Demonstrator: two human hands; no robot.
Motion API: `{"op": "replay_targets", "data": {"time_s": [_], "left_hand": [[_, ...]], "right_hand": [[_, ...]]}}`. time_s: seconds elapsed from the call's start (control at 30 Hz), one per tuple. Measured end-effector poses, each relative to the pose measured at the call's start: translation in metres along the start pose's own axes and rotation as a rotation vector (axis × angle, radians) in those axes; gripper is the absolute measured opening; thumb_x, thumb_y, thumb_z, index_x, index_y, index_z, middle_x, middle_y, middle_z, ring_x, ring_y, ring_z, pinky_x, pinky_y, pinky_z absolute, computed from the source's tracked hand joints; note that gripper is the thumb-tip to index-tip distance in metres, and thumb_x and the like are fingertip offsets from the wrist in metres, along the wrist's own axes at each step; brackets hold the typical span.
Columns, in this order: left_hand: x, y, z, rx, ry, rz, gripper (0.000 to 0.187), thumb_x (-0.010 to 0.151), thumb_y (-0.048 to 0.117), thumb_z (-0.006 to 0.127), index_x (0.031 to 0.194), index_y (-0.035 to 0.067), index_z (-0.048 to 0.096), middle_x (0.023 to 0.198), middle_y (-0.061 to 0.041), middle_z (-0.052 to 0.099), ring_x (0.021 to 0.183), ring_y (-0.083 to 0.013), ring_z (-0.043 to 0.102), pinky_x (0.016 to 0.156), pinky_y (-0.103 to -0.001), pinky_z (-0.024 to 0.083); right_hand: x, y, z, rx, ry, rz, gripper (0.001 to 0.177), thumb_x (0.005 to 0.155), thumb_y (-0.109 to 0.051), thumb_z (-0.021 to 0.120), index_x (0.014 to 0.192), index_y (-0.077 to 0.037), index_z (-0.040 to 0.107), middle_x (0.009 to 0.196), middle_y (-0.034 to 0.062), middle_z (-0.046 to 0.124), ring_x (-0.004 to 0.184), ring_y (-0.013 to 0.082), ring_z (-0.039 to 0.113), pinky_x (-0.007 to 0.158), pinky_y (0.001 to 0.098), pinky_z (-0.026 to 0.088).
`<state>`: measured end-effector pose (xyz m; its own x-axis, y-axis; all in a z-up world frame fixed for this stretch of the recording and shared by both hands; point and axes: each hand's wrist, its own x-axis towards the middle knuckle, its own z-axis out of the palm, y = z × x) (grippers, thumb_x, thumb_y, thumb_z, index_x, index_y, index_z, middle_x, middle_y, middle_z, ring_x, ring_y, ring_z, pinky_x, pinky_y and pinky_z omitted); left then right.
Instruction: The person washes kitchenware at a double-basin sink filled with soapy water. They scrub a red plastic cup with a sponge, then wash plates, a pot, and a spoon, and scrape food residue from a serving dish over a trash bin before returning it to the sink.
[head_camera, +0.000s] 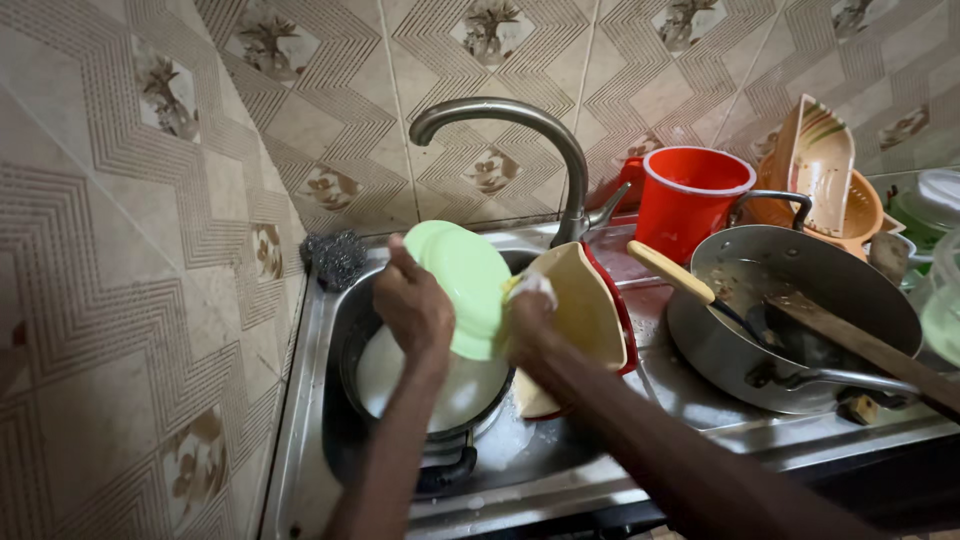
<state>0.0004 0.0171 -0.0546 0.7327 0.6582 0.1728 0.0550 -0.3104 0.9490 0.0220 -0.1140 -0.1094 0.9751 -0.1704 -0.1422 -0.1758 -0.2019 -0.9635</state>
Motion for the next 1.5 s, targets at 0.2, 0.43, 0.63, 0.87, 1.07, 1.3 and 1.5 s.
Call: {"op": "replay_targets", "data": {"time_s": [0.2, 0.43, 0.63, 0.87, 1.07, 1.3, 1.5], "left_hand": [[0.009, -0.014, -0.051, 0.092, 0.333, 0.314, 0.069, 0.117, 0.042, 0.031, 0.073, -0.005, 0.058, 0.068, -0.025, 0.059, 0.064, -0.0446, 0.059, 0.063, -0.058, 0.044], [0.023, -0.013, -0.108, 0.126, 0.346, 0.316, 0.056, 0.108, 0.042, 0.043, 0.102, -0.006, 0.071, 0.084, -0.031, 0.069, 0.08, -0.0497, 0.068, 0.071, -0.058, 0.049], [0.008, -0.018, -0.116, 0.18, 0.23, 0.224, 0.054, 0.108, 0.039, 0.043, 0.096, -0.007, 0.068, 0.082, -0.031, 0.069, 0.078, -0.0497, 0.068, 0.076, -0.058, 0.049], [0.012, -0.021, -0.105, 0.22, 0.187, 0.374, 0.046, 0.108, 0.032, 0.044, 0.097, -0.006, 0.066, 0.081, -0.031, 0.067, 0.079, -0.0519, 0.066, 0.068, -0.058, 0.048], [0.016, -0.031, -0.091, 0.283, 0.04, 0.314, 0.053, 0.109, 0.037, 0.036, 0.088, -0.002, 0.065, 0.065, -0.024, 0.064, 0.06, -0.0447, 0.064, 0.057, -0.056, 0.048], [0.006, -0.031, -0.06, 0.184, -0.369, 0.366, 0.07, 0.109, 0.052, 0.023, 0.073, 0.003, 0.058, 0.055, -0.016, 0.052, 0.046, -0.0274, 0.053, 0.052, -0.047, 0.045], [0.022, -0.035, -0.059, 0.187, -0.527, 0.107, 0.075, 0.103, 0.061, 0.021, 0.064, 0.006, 0.056, 0.054, -0.007, 0.053, 0.049, -0.0212, 0.054, 0.053, -0.044, 0.045]], "right_hand": [[-0.024, 0.022, 0.042, -0.551, -0.646, -0.36, 0.03, 0.091, -0.025, 0.057, 0.114, -0.007, 0.063, 0.109, 0.0131, 0.068, 0.096, 0.0263, 0.067, 0.084, 0.0394, 0.055], [-0.024, 0.052, 0.068, -1.424, -0.881, -0.543, 0.027, 0.087, -0.024, 0.06, 0.108, -0.007, 0.065, 0.105, 0.0145, 0.068, 0.094, 0.029, 0.067, 0.083, 0.0413, 0.055], [-0.01, 0.058, 0.097, -1.406, -0.722, -0.568, 0.025, 0.085, -0.023, 0.062, 0.103, -0.006, 0.066, 0.102, 0.0156, 0.068, 0.093, 0.0312, 0.066, 0.081, 0.043, 0.055], [-0.014, 0.058, 0.095, -1.179, -1.154, -0.47, 0.023, 0.081, -0.022, 0.066, 0.097, -0.005, 0.067, 0.098, 0.017, 0.069, 0.091, 0.0338, 0.066, 0.08, 0.0449, 0.055], [0.046, 0.069, 0.073, -1.062, -0.585, -0.704, 0.021, 0.078, -0.021, 0.068, 0.092, -0.005, 0.068, 0.095, 0.0181, 0.069, 0.09, 0.0361, 0.066, 0.079, 0.0466, 0.055], [0.092, 0.053, 0.09, -1.143, -0.223, -1.08, 0.019, 0.075, -0.02, 0.072, 0.085, -0.004, 0.07, 0.091, 0.0195, 0.069, 0.088, 0.0387, 0.066, 0.078, 0.0485, 0.055], [0.06, -0.003, 0.092, -1.069, -0.421, -0.724, 0.028, 0.095, -0.029, 0.052, 0.092, -0.003, 0.064, 0.08, 0.0212, 0.065, 0.069, 0.0396, 0.063, 0.061, 0.0482, 0.054]]}}
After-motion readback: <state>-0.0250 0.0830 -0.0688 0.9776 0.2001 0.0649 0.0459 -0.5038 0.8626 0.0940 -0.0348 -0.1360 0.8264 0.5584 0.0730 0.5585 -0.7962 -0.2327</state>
